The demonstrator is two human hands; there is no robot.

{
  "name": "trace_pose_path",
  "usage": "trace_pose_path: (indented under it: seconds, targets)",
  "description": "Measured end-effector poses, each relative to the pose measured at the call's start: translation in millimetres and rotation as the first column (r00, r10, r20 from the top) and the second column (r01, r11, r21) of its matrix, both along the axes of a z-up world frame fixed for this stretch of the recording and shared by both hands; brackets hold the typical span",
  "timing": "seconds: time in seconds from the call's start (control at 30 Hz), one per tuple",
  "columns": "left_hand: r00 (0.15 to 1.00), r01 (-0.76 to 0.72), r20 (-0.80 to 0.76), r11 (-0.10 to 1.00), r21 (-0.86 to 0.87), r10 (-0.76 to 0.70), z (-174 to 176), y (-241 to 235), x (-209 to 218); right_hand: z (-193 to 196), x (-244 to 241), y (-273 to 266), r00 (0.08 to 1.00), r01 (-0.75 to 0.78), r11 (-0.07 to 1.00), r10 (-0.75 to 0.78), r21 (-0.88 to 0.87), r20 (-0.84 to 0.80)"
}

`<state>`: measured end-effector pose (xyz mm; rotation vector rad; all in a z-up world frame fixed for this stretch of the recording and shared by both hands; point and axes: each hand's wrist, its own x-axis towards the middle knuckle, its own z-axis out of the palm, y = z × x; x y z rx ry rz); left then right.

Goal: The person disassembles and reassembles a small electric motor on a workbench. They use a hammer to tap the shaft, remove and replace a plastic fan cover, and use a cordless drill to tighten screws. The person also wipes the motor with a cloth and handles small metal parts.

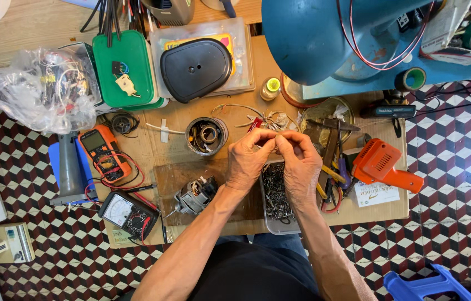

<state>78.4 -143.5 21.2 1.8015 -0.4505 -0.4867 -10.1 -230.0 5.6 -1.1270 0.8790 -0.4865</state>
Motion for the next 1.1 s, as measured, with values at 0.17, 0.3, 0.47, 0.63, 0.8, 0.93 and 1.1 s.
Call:
trace_pose_path:
  seconds: [0.17,0.3,0.47,0.63,0.8,0.93,1.1]
  targets:
    - [1.000,-0.003,-0.018,1.000,0.031,0.003,2,-14,10,7,8,-15,0.999,-0.034,0.990,0.034,-0.137,-0.004]
    - [0.999,0.018,0.045,0.999,-0.039,-0.016,0,-23,18,10,16,-25,0.999,-0.034,0.981,0.034,-0.191,-0.003]
    - [1.000,0.003,-0.007,0.999,-0.032,-0.004,-4,-27,20,7,20,-29,0.999,-0.032,0.988,0.029,-0.151,-0.022]
    - [1.000,0.000,-0.015,0.999,-0.050,-0.001,-8,-24,21,5,22,-26,0.998,-0.034,0.989,0.027,-0.141,-0.049]
    - [1.000,0.010,0.003,0.999,-0.047,-0.010,-10,-20,21,8,22,-23,0.998,-0.046,0.992,0.040,-0.117,-0.054]
    - [1.000,0.012,0.007,1.000,-0.023,-0.012,-8,-17,21,11,22,-20,0.996,-0.055,0.991,0.046,-0.122,-0.080]
    - [0.997,0.024,0.077,1.000,0.001,-0.024,-6,-14,19,14,19,-18,0.994,-0.059,0.993,0.049,-0.102,-0.093]
